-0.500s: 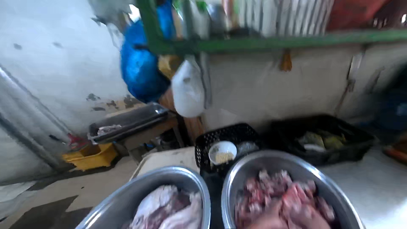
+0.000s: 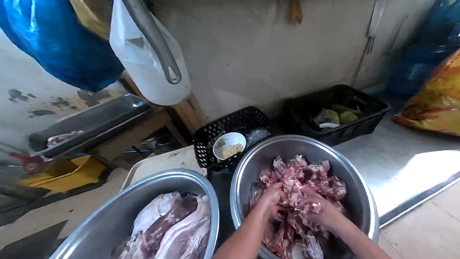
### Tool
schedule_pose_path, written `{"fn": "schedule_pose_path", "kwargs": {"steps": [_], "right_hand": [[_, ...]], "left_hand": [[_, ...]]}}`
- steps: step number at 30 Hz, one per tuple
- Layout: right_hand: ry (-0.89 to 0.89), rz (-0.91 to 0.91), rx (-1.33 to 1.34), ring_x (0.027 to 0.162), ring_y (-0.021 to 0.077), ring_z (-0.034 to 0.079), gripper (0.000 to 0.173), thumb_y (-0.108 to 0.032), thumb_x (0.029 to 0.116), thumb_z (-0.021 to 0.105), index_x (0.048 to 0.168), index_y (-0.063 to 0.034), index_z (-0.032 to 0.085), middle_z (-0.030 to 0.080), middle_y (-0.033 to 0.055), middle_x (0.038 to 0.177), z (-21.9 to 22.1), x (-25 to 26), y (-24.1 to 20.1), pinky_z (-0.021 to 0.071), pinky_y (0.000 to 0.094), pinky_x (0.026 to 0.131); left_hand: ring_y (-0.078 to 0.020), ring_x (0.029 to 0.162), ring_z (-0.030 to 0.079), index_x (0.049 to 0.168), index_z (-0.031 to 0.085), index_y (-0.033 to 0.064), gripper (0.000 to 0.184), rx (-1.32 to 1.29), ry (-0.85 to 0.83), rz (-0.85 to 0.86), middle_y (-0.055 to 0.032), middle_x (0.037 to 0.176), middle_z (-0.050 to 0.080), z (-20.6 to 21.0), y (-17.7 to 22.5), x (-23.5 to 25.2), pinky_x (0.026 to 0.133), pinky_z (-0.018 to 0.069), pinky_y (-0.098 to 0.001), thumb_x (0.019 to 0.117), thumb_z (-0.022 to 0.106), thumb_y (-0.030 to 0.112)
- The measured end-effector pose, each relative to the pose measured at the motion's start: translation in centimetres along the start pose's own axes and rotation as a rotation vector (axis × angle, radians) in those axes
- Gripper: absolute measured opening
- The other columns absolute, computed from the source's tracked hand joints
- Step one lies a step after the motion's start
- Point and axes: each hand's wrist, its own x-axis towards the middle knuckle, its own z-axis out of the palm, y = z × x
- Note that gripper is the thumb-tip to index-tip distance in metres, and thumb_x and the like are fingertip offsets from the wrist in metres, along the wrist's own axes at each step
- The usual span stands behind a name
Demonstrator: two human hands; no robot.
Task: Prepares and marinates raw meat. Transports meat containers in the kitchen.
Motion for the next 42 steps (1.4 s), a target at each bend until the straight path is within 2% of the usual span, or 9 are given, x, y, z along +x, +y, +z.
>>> {"fn": "schedule_pose_path", "kwargs": {"steps": [4, 8, 12, 16, 20, 26, 31, 36, 42], "right_hand": [[-0.075, -0.055, 0.074, 0.144, 0.0267, 0.044, 0.037, -0.028, 0.0935, 0.071, 0.125, -0.0096, 0.069, 0.046, 0.0136, 0.156, -1.4, -1.5, 0.1, 0.0419, 0.0456, 0.115], [0.404, -0.107, 0.391, 0.108, 0.0204, 0.064, 0.052, -0.029, 0.0897, 0.068, 0.129, 0.0028, 0.055, 0.063, 0.0155, 0.121, -3.6, -2.9, 0.0, 0.0551, 0.0391, 0.093], [0.277, -0.073, 0.2, 0.132, 0.0261, 0.055, 0.098, -0.039, 0.0794, 0.08, 0.159, -0.0088, 0.032, 0.049, 0.0189, 0.151, -5.9, -2.2, -0.4, 0.0499, 0.0428, 0.107], [0.067, 0.079, 0.218, 0.118, 0.0224, 0.064, 0.066, -0.023, 0.0915, 0.075, 0.15, -0.0107, 0.047, 0.063, 0.0138, 0.133, -5.2, -2.1, -0.3, 0.0526, 0.0425, 0.101], [0.247, 0.224, 0.46, 0.103, 0.0225, 0.067, 0.047, -0.013, 0.0933, 0.072, 0.137, -0.0034, 0.055, 0.066, 0.016, 0.121, -4.7, -1.9, 0.0, 0.0564, 0.0408, 0.089], [0.309, 0.226, 0.662, 0.097, 0.0168, 0.064, 0.032, -0.016, 0.1, 0.062, 0.129, -0.0036, 0.058, 0.065, 0.0105, 0.113, -4.4, -1.6, 0.0, 0.0547, 0.0358, 0.081], [0.067, 0.144, 0.324, 0.121, 0.0231, 0.061, 0.047, -0.023, 0.0949, 0.07, 0.139, -0.0103, 0.059, 0.06, 0.014, 0.137, -3.6, -1.8, -0.3, 0.0517, 0.044, 0.101], [0.141, 0.185, 0.644, 0.083, 0.013, 0.067, 0.025, -0.008, 0.0964, 0.06, 0.121, -0.0038, 0.065, 0.069, 0.0064, 0.099, -4.2, -2.2, -0.8, 0.0569, 0.0309, 0.072], [0.018, 0.19, 0.867, 0.08, 0.0154, 0.07, 0.03, -0.016, 0.0945, 0.055, 0.122, -0.0069, 0.061, 0.071, 0.0064, 0.095, -4.7, -2.6, -0.3, 0.0605, 0.0323, 0.068]], "left_hand": [[-0.0298, 0.119, 0.06, 0.151, 0.044, 0.0067, 0.071, -0.209, 0.008, 0.049, -0.0175, 0.143, 0.054, -1.4, 0.8, -0.8, 0.088, 0.0551, -0.0503, 0.0838, 0.047, -0.017], [-0.0203, 0.11, 0.063, 0.147, 0.047, 0.0039, 0.07, -0.164, -0.177, 0.156, -0.014, 0.137, 0.059, -1.8, 1.7, -2.0, 0.086, 0.0558, -0.0401, 0.0799, 0.047, -0.016], [-0.0176, 0.106, 0.064, 0.14, 0.054, 0.0034, 0.061, 0.04, -0.454, 0.166, -0.0111, 0.13, 0.063, -1.6, 1.2, -2.3, 0.087, 0.056, -0.0384, 0.0794, 0.053, -0.003], [-0.0175, 0.108, 0.063, 0.138, 0.057, 0.0047, 0.055, 0.151, -0.538, 0.126, -0.0099, 0.132, 0.063, -1.1, 0.7, -2.3, 0.087, 0.0548, -0.038, 0.0829, 0.055, 0.006], [-0.0204, 0.104, 0.065, 0.146, 0.047, 0.0048, 0.049, -0.088, -0.392, 0.122, -0.0126, 0.124, 0.065, -0.7, 0.4, -2.0, 0.088, 0.0556, -0.0387, 0.098, 0.052, 0.012], [-0.0242, 0.101, 0.067, 0.132, 0.056, 0.0075, 0.045, -0.24, -0.24, 0.012, -0.0121, 0.113, 0.067, 1.5, 0.9, -3.6, 0.084, 0.0578, -0.0453, 0.1102, 0.037, 0.042], [-0.0195, 0.088, 0.07, 0.126, 0.058, 0.0044, 0.037, -0.257, -0.163, 0.0, -0.0108, 0.099, 0.07, 1.0, 0.7, -3.4, 0.079, 0.0594, -0.0382, 0.1095, 0.045, 0.034], [-0.0157, 0.076, 0.07, 0.109, 0.062, 0.0054, 0.035, -0.333, -0.327, 0.098, -0.0071, 0.083, 0.07, 1.6, 0.9, -3.9, 0.069, 0.0597, -0.0327, 0.109, 0.034, 0.027], [-0.0169, 0.078, 0.071, 0.103, 0.066, 0.0074, 0.035, -0.468, -0.461, 0.193, -0.0085, 0.086, 0.072, 1.4, -0.3, -3.6, 0.071, 0.0605, -0.0344, 0.1042, 0.037, 0.027]]}}
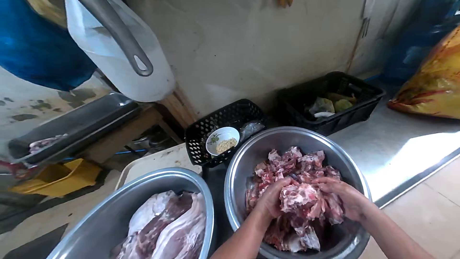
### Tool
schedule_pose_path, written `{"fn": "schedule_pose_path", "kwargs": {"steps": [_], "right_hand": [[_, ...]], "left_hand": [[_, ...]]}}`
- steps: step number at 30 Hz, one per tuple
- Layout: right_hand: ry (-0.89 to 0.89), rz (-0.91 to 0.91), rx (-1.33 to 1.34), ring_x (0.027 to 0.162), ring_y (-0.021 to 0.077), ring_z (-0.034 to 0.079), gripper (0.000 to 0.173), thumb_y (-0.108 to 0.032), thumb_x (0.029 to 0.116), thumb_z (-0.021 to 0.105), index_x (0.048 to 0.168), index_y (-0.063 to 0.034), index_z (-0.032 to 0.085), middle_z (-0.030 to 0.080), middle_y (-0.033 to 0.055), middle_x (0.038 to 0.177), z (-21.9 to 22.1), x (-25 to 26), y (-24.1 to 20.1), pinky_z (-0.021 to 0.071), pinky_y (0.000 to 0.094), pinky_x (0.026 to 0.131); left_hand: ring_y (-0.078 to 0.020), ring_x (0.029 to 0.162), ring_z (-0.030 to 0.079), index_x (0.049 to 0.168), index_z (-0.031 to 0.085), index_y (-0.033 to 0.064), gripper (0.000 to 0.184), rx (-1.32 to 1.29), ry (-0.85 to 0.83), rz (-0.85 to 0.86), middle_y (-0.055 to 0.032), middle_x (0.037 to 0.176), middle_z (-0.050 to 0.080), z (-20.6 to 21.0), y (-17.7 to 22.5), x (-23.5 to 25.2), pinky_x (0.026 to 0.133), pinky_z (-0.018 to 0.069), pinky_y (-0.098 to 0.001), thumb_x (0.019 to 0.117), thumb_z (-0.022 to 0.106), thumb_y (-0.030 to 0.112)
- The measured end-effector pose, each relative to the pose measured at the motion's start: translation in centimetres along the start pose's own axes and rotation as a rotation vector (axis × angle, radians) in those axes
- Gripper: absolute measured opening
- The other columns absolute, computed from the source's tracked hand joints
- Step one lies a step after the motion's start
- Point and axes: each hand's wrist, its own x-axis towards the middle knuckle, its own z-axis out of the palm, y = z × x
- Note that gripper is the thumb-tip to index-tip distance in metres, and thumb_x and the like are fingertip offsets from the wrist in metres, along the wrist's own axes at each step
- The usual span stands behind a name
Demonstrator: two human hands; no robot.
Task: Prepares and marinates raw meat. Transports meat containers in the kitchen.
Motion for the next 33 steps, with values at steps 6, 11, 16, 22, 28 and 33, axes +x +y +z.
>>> {"fn": "schedule_pose_path", "kwargs": {"steps": [6, 11, 16, 22, 28, 33], "right_hand": [[-0.094, -0.063, 0.292, 0.073, 0.0165, 0.071, 0.032, -0.021, 0.0906, 0.057, 0.122, -0.0135, 0.058, 0.072, 0.0073, 0.091, 1.1, 0.3, 0.7, 0.0603, 0.0318, 0.059], [-0.026, -0.106, 0.309, 0.074, 0.0166, 0.071, 0.029, -0.016, 0.0936, 0.055, 0.123, -0.0119, 0.055, 0.071, 0.0072, 0.09, 1.7, 0.7, 0.8, 0.0612, 0.0324, 0.06], [0.01, -0.114, 0.223, 0.078, 0.0158, 0.071, 0.023, -0.011, 0.0926, 0.057, 0.116, -0.0095, 0.06, 0.072, 0.0068, 0.092, 2.0, 0.6, 0.8, 0.0615, 0.0324, 0.066], [0.07, -0.146, 0.054, 0.06, 0.0073, 0.061, 0.02, -0.009, 0.0955, 0.055, 0.115, -0.0106, 0.059, 0.068, 0.0011, 0.085, 1.6, 1.2, 0.8, 0.0522, 0.0229, 0.051], [0.288, -0.066, -0.036, 0.069, 0.0124, 0.065, 0.017, -0.007, 0.1058, 0.049, 0.121, -0.0052, 0.057, 0.065, 0.0057, 0.09, 2.0, 1.5, 0.6, 0.056, 0.0288, 0.06], [0.359, -0.085, 0.01, 0.058, 0.0101, 0.059, 0.023, -0.008, 0.1002, 0.059, 0.122, -0.0066, 0.054, 0.068, 0.0074, 0.087, 0.9, 1.7, 1.0, 0.0461, 0.0245, 0.047]], "left_hand": [[-0.0155, 0.076, 0.073, 0.089, 0.072, 0.0135, 0.041, -0.402, -0.118, 0.069, -0.0064, 0.083, 0.075, 0.3, 0.3, -0.5, 0.069, 0.0615, -0.0319, 0.1048, 0.04, 0.033], [-0.0158, 0.073, 0.072, 0.088, 0.069, 0.013, 0.044, -0.426, 0.023, 0.118, -0.0065, 0.08, 0.073, 1.0, 0.5, -0.8, 0.064, 0.0611, -0.0325, 0.1065, 0.034, 0.032], [-0.0143, 0.069, 0.071, 0.086, 0.067, 0.017, 0.056, -0.379, 0.013, 0.102, -0.0042, 0.077, 0.072, -0.4, 0.1, -1.3, 0.062, 0.06, -0.0324, 0.1087, 0.021, 0.04], [-0.0092, 0.067, 0.069, 0.08, 0.069, 0.0211, 0.038, -0.296, -0.121, 0.083, 0.0, 0.075, 0.072, -0.7, 0.3, -1.7, 0.062, 0.0584, -0.0274, 0.1027, 0.039, 0.028], [-0.0183, 0.06, 0.065, 0.091, 0.059, 0.0117, 0.056, -0.167, 0.227, -0.126, -0.0073, 0.072, 0.066, 0.3, 1.3, -0.6, 0.051, 0.0554, -0.035, 0.1112, 0.016, 0.041], [-0.018, 0.107, 0.066, 0.142, 0.054, 0.0085, 0.039, 0.278, 0.378, 0.001, -0.0091, 0.125, 0.066, 0.1, 0.9, 0.8, 0.09, 0.0546, -0.0383, 0.1108, 0.041, 0.027]]}}
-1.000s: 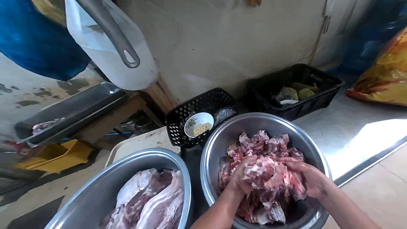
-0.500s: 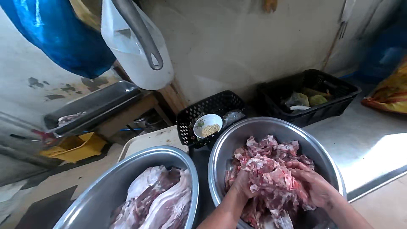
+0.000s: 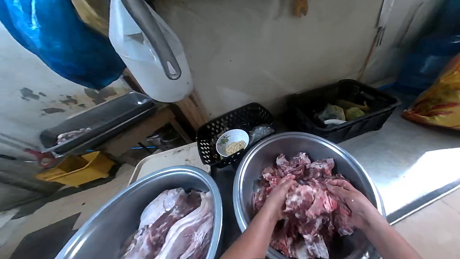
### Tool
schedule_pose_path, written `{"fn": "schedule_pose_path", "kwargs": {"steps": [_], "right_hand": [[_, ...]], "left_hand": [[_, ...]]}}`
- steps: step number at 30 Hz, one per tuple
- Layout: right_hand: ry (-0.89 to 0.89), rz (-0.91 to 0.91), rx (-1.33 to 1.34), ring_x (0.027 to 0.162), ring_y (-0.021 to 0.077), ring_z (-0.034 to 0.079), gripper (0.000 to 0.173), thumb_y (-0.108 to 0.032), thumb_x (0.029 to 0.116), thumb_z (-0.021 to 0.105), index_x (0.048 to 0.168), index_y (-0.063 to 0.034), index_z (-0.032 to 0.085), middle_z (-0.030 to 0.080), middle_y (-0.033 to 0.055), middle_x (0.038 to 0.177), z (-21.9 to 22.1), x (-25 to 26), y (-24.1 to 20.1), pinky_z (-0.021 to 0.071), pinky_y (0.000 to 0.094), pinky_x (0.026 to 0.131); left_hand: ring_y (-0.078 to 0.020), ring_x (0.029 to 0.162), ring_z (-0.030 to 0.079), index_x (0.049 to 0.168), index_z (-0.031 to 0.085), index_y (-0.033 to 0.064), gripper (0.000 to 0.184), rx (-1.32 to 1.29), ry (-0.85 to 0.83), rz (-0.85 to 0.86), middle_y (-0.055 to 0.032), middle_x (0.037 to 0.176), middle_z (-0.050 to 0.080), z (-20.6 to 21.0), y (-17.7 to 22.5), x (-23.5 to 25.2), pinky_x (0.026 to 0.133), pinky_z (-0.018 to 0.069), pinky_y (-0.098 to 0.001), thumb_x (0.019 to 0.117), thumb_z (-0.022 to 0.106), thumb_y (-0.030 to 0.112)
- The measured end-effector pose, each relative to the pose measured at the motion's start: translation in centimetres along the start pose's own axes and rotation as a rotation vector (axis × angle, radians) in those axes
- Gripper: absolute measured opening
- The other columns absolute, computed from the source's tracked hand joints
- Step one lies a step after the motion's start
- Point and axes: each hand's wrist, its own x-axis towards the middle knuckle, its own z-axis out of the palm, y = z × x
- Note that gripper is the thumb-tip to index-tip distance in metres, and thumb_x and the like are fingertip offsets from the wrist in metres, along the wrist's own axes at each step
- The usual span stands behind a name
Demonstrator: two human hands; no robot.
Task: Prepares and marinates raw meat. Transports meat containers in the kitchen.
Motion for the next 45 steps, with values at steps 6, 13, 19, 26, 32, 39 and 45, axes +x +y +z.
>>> {"fn": "schedule_pose_path", "kwargs": {"steps": [6, 13, 19, 26, 32, 39, 45], "right_hand": [[0.037, 0.005, -0.392, 0.086, 0.0219, 0.063, 0.033, -0.015, 0.0991, 0.065, 0.129, -0.005, 0.056, 0.064, 0.0157, 0.108, 0.4, 0.9, 0.3, 0.0533, 0.0417, 0.073], [-0.015, 0.029, -0.273, 0.082, 0.0178, 0.065, 0.032, -0.008, 0.0992, 0.062, 0.13, -0.0058, 0.054, 0.065, 0.0124, 0.104, 0.1, 0.9, 0.1, 0.0544, 0.0357, 0.068], [-0.12, 0.05, -0.16, 0.076, 0.0156, 0.066, 0.03, -0.003, 0.0962, 0.06, 0.126, -0.0057, 0.053, 0.068, 0.0098, 0.098, 0.2, 0.6, -0.4, 0.0555, 0.0314, 0.063], [-0.216, 0.066, -0.011, 0.067, 0.0106, 0.065, 0.02, -0.005, 0.0988, 0.054, 0.119, -0.0077, 0.056, 0.07, 0.0056, 0.09, -0.2, 0.8, -0.4, 0.0527, 0.0245, 0.055], [-0.337, 0.154, 0.353, 0.054, 0.01, 0.061, 0.015, -0.014, 0.1044, 0.044, 0.113, -0.015, 0.056, 0.067, 0.0046, 0.076, -0.5, 0.8, -0.7, 0.052, 0.024, 0.045], [-0.394, 0.002, 0.512, 0.064, 0.0142, 0.068, 0.014, -0.018, 0.0943, 0.061, 0.108, -0.015, 0.061, 0.071, 0.0075, 0.084, -0.5, 0.9, 0.3, 0.0583, 0.0295, 0.055], [-0.418, -0.059, 0.392, 0.052, 0.007, 0.061, 0.011, -0.014, 0.0898, 0.063, 0.1, -0.015, 0.061, 0.069, 0.003, 0.076, -1.1, 0.7, 0.0, 0.0513, 0.0216, 0.046]], "left_hand": [[-0.0236, 0.144, 0.043, 0.149, 0.051, 0.0118, 0.053, 0.459, -0.155, 0.097, -0.01, 0.157, 0.046, -0.6, 0.0, -1.1, 0.116, 0.0369, -0.0498, 0.1055, 0.048, 0.042], [-0.0389, 0.154, 0.023, 0.162, 0.03, 0.0194, 0.099, 1.286, -0.477, 0.239, -0.0159, 0.165, 0.031, -2.0, 0.7, -1.8, 0.119, 0.0276, -0.0649, 0.0815, 0.084, 0.039], [-0.0318, 0.158, 0.013, 0.158, 0.035, 0.014, 0.093, 1.607, -0.448, 0.376, -0.0057, 0.163, 0.038, -1.5, 1.3, -3.9, 0.125, 0.0013, -0.0621, 0.0804, 0.083, 0.029], [-0.0277, 0.139, 0.049, 0.154, 0.039, 0.0075, 0.093, 1.021, -0.48, 0.336, -0.0184, 0.152, 0.048, -2.1, 1.3, -3.9, 0.115, 0.0413, -0.045, 0.0714, 0.082, 0.005], [-0.0151, 0.09, 0.071, 0.117, 0.057, 0.0141, 0.047, -0.326, -0.377, 0.126, -0.0043, 0.099, 0.072, -0.7, 0.5, -4.7, 0.076, 0.0596, -0.036, 0.0712, 0.064, 0.007], [-0.0222, 0.087, 0.074, 0.089, 0.073, 0.0105, 0.019, -0.744, -0.44, 0.15, -0.0114, 0.091, 0.074, 1.3, 0.2, -4.6, 0.078, 0.0609, -0.0412, 0.0727, 0.073, 0.021], [-0.0201, 0.089, 0.074, 0.094, 0.074, 0.0124, 0.021, -0.627, -0.483, 0.139, -0.0093, 0.094, 0.075, -0.3, 0.4, -5.6, 0.08, 0.0609, -0.0404, 0.0753, 0.074, 0.022]]}}
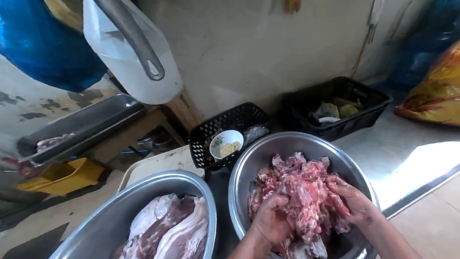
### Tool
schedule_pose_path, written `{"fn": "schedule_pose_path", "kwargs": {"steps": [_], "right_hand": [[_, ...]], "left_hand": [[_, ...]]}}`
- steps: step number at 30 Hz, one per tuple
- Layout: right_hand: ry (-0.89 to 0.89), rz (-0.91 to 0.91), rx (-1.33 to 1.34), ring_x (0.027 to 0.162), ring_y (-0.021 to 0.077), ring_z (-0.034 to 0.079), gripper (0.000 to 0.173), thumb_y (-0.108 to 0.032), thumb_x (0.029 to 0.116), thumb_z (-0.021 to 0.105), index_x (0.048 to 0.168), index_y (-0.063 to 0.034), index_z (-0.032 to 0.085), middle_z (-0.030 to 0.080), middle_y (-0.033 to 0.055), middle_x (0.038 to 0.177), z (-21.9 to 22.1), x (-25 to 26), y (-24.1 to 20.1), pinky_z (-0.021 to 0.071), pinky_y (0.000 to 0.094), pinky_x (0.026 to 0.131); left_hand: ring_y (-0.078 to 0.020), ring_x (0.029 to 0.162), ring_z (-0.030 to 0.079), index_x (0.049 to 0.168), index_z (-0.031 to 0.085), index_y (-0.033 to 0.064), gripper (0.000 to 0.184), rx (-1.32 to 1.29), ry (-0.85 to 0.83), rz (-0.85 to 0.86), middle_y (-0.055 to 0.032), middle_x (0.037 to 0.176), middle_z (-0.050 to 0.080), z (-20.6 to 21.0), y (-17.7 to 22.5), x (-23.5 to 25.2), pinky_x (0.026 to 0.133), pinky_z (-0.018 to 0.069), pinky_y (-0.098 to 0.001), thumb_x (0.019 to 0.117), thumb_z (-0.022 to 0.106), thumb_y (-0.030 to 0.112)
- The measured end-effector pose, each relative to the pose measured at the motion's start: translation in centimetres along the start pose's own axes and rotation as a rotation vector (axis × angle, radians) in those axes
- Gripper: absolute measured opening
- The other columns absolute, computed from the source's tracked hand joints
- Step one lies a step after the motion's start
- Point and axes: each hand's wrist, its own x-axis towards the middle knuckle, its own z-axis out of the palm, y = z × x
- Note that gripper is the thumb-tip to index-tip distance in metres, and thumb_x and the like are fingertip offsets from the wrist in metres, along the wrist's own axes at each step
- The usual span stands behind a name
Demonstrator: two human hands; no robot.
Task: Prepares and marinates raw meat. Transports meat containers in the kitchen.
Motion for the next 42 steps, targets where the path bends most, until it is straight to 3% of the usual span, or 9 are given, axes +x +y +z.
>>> {"fn": "schedule_pose_path", "kwargs": {"steps": [7, 10, 15, 17, 20, 24, 27, 31, 42], "right_hand": [[0.038, 0.15, -0.233, 0.061, 0.0098, 0.064, 0.018, -0.01, 0.0869, 0.065, 0.103, -0.0123, 0.056, 0.068, 0.0025, 0.08, 1.6, 0.0, 0.4, 0.0545, 0.0256, 0.053], [0.02, 0.167, -0.268, 0.058, 0.0084, 0.062, 0.016, -0.011, 0.0861, 0.065, 0.099, -0.0136, 0.057, 0.067, 0.0009, 0.078, 1.9, 0.0, 0.5, 0.0536, 0.0241, 0.051], [0.097, 0.089, -0.218, 0.054, 0.0076, 0.06, 0.011, -0.009, 0.0928, 0.057, 0.103, -0.011, 0.056, 0.067, 0.0025, 0.076, 2.6, 0.2, 0.9, 0.0508, 0.0216, 0.047], [0.174, 0.004, -0.271, 0.068, 0.0122, 0.067, 0.013, -0.005, 0.0939, 0.058, 0.107, -0.0074, 0.056, 0.07, 0.0054, 0.088, 2.9, 0.3, 1.2, 0.0574, 0.0282, 0.059], [0.205, -0.095, -0.558, 0.109, 0.0193, 0.065, 0.044, -0.009, 0.0943, 0.062, 0.137, -0.003, 0.051, 0.061, 0.0128, 0.129, 2.8, 0.2, 1.1, 0.0578, 0.0375, 0.089], [0.107, -0.056, -0.725, 0.132, 0.0237, 0.056, 0.104, -0.035, 0.0804, 0.076, 0.163, -0.0115, 0.018, 0.04, 0.0149, 0.159, 4.7, -1.2, 0.0, 0.0543, 0.0427, 0.101], [0.136, 0.051, -0.714, 0.14, 0.0275, 0.049, 0.121, -0.038, 0.0776, 0.079, 0.166, -0.0182, -0.001, 0.026, 0.0179, 0.165, 6.1, -1.9, 0.4, 0.0508, 0.0463, 0.105], [0.313, -0.031, -0.733, 0.146, 0.0274, 0.041, 0.109, -0.032, 0.0846, 0.078, 0.166, -0.0147, 0.007, 0.029, 0.0186, 0.165, 6.5, -1.6, 2.6, 0.041, 0.0472, 0.115], [0.412, -0.12, -0.711, 0.121, 0.024, 0.063, 0.06, -0.026, 0.0963, 0.065, 0.151, -0.0092, 0.045, 0.061, 0.017, 0.137, 4.4, -0.2, 3.2, 0.0528, 0.0455, 0.101]], "left_hand": [[-0.0171, 0.093, 0.073, 0.121, 0.064, 0.0221, 0.045, 0.133, -0.031, -0.104, -0.0048, 0.102, 0.075, -2.0, 2.0, -3.3, 0.08, 0.0608, -0.0373, 0.0773, 0.071, 0.016], [-0.0176, 0.093, 0.073, 0.118, 0.067, 0.021, 0.042, 0.113, -0.001, -0.06, -0.0056, 0.102, 0.075, -2.2, 1.5, -4.2, 0.082, 0.0606, -0.0379, 0.0768, 0.073, 0.016], [-0.0228, 0.082, 0.073, 0.093, 0.067, 0.0092, 0.017, 0.007, 0.336, 0.049, -0.0124, 0.088, 0.074, 0.1, 0.4, -3.4, 0.073, 0.0611, -0.042, 0.0822, 0.057, 0.018], [-0.0253, 0.085, 0.072, 0.114, 0.058, 0.0068, 0.025, 0.118, 0.482, 0.031, -0.0149, 0.094, 0.071, 1.6, 1.0, -2.1, 0.074, 0.0604, -0.0441, 0.0945, 0.045, 0.016], [-0.026, 0.103, 0.065, 0.159, 0.026, 0.0158, 0.08, 0.522, 0.495, -0.061, -0.017, 0.125, 0.06, 2.3, 2.3, -0.2, 0.081, 0.058, -0.0443, 0.0866, 0.059, 0.007], [-0.0258, 0.131, 0.056, 0.161, 0.026, 0.0153, 0.095, 0.95, 0.479, -0.09, -0.0182, 0.153, 0.045, 2.4, 0.1, 1.5, 0.102, 0.0523, -0.0458, 0.0797, 0.075, 0.015], [-0.0226, 0.139, 0.048, 0.159, 0.031, 0.0111, 0.092, 1.074, 0.439, -0.041, -0.0176, 0.159, 0.038, 1.9, -2.3, 1.9, 0.11, 0.0465, -0.0404, 0.0785, 0.077, 0.012], [-0.0183, 0.139, 0.047, 0.155, 0.033, 0.0047, 0.091, 1.112, 0.358, 0.008, -0.0176, 0.155, 0.041, 1.5, -4.6, 2.1, 0.112, 0.044, -0.0332, 0.0756, 0.077, 0.007], [-0.0216, 0.126, 0.058, 0.159, 0.029, 0.0192, 0.102, 0.839, 0.347, -0.187, -0.0157, 0.154, 0.043, 0.5, -3.2, 1.9, 0.097, 0.0558, -0.0396, 0.0722, 0.076, -0.003]]}}
